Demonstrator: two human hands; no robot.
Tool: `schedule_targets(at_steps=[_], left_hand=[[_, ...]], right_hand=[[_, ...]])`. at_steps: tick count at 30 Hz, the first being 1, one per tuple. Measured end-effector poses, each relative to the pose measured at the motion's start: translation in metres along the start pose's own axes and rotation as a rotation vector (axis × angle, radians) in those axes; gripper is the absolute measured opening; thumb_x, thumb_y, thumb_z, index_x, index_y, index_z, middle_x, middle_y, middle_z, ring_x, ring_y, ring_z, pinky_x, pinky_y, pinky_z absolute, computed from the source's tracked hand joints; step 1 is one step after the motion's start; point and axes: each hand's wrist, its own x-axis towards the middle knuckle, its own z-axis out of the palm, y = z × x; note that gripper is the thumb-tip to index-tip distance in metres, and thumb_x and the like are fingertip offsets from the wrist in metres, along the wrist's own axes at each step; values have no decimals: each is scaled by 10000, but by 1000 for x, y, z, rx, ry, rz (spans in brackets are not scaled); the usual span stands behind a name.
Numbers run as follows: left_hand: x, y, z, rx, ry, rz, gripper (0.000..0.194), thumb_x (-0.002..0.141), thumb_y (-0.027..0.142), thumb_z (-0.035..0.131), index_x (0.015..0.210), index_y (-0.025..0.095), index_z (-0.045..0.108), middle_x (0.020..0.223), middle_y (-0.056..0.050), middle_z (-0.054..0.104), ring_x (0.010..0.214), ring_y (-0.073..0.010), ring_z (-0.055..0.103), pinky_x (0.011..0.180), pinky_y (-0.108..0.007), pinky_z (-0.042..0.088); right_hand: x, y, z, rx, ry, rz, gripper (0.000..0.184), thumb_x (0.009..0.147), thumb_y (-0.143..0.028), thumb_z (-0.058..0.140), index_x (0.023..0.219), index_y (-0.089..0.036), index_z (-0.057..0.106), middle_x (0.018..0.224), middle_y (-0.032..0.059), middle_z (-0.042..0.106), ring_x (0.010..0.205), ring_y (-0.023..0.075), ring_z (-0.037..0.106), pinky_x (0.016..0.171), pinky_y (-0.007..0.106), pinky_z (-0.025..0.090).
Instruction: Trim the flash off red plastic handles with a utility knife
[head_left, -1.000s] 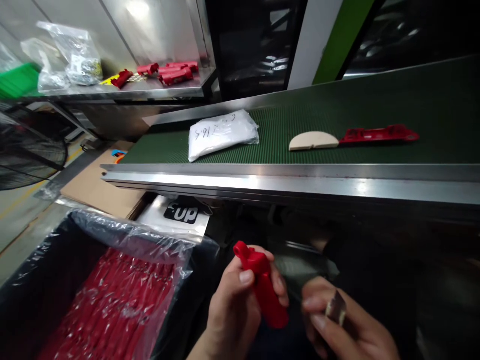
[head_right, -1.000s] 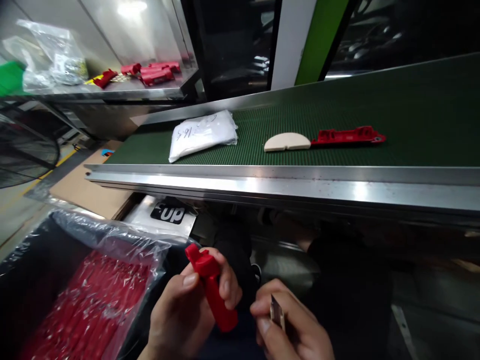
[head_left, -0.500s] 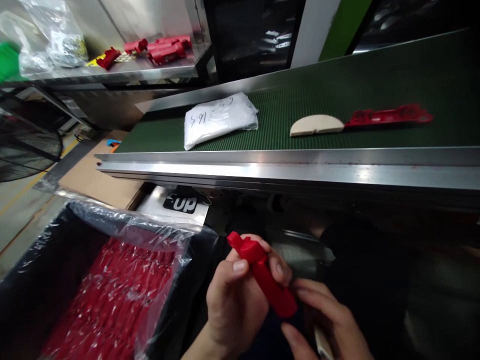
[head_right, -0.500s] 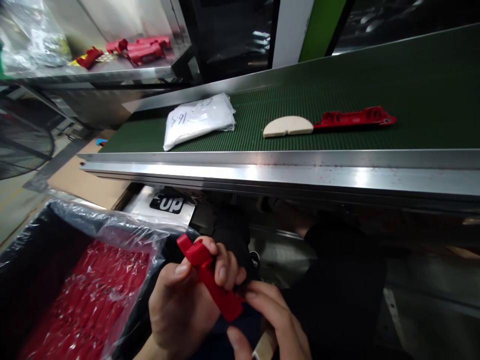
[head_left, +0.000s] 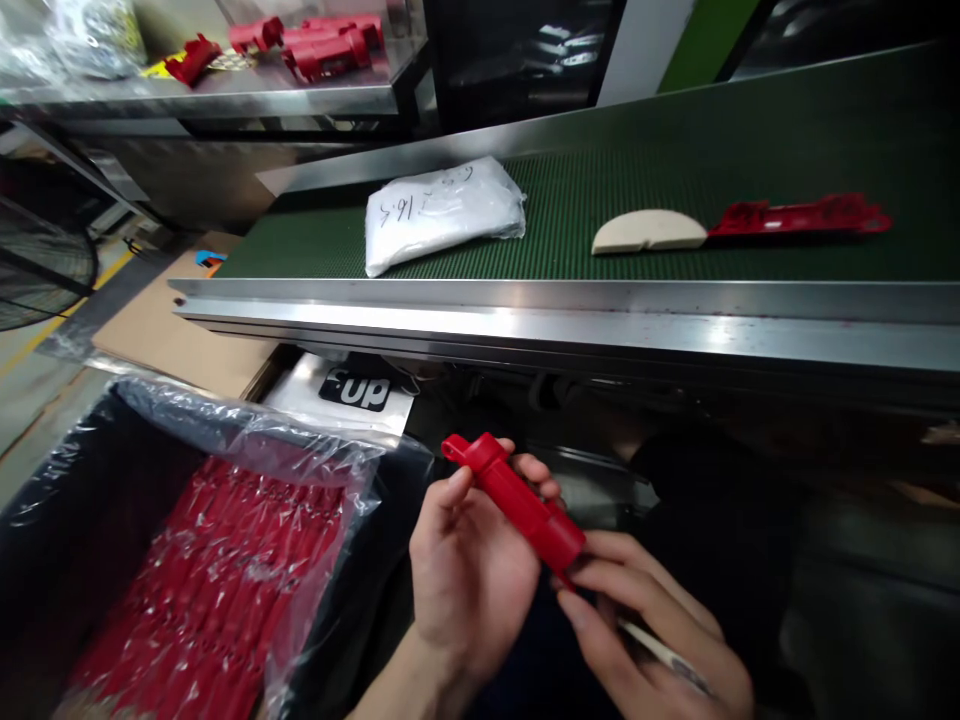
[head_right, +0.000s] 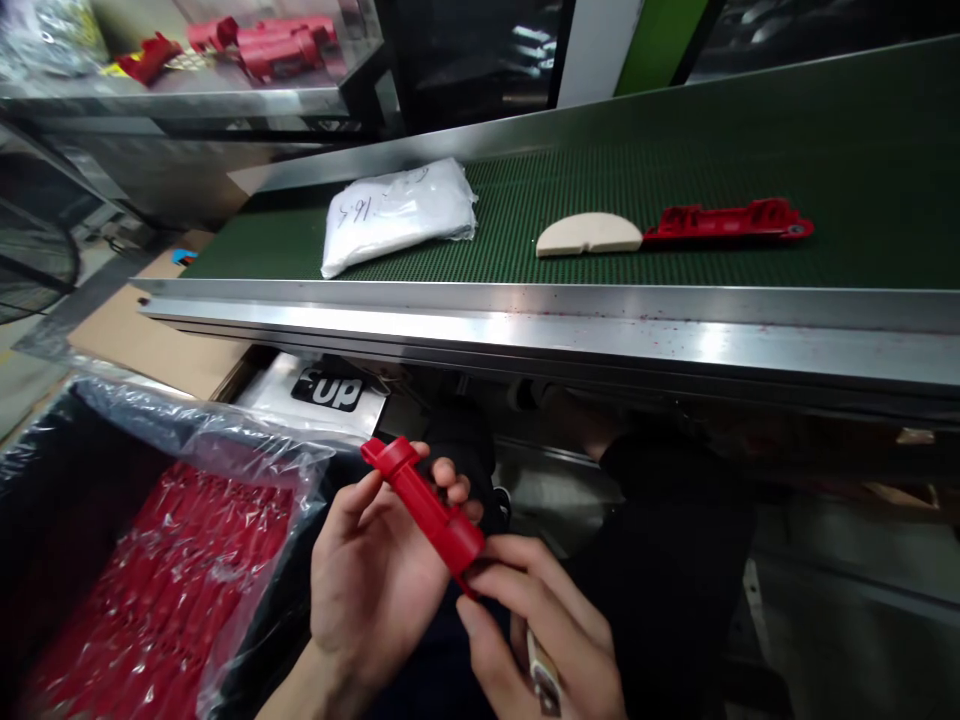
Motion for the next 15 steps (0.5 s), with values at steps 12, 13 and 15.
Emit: schedule_targets(at_steps=[12, 13, 15], left_hand=[[-3, 13, -14, 255, -71, 19, 441, 951, 233, 520, 1391, 221, 489, 1266, -163, 623, 1178, -269, 587, 959, -376, 503], [-4, 13, -14, 301, -81, 31, 449, 952, 237, 524, 1399, 239, 476, 1273, -159, 618, 1149, -268, 604, 924, -364, 521], [-5, 14, -14, 385, -81, 52, 430, 944, 225, 538, 1373, 220, 507, 1274, -166, 615, 1103, -263, 626, 875, -345, 543]], right_hand=[[15, 9, -20, 420, 159, 443, 141, 923, -289, 617, 1032, -223, 677, 706, 37, 675, 426, 72, 494, 370, 170, 411], [15, 10, -21, 440, 170, 463, 156, 922, -296, 623, 1045, -218, 677, 707, 41, 674, 435, 69, 492, 381, 167, 413], [16, 12, -23, 427, 194, 460, 168, 922, -289, 629, 1069, -229, 684, 801, 59, 686, 506, 80, 547, 401, 160, 416]])
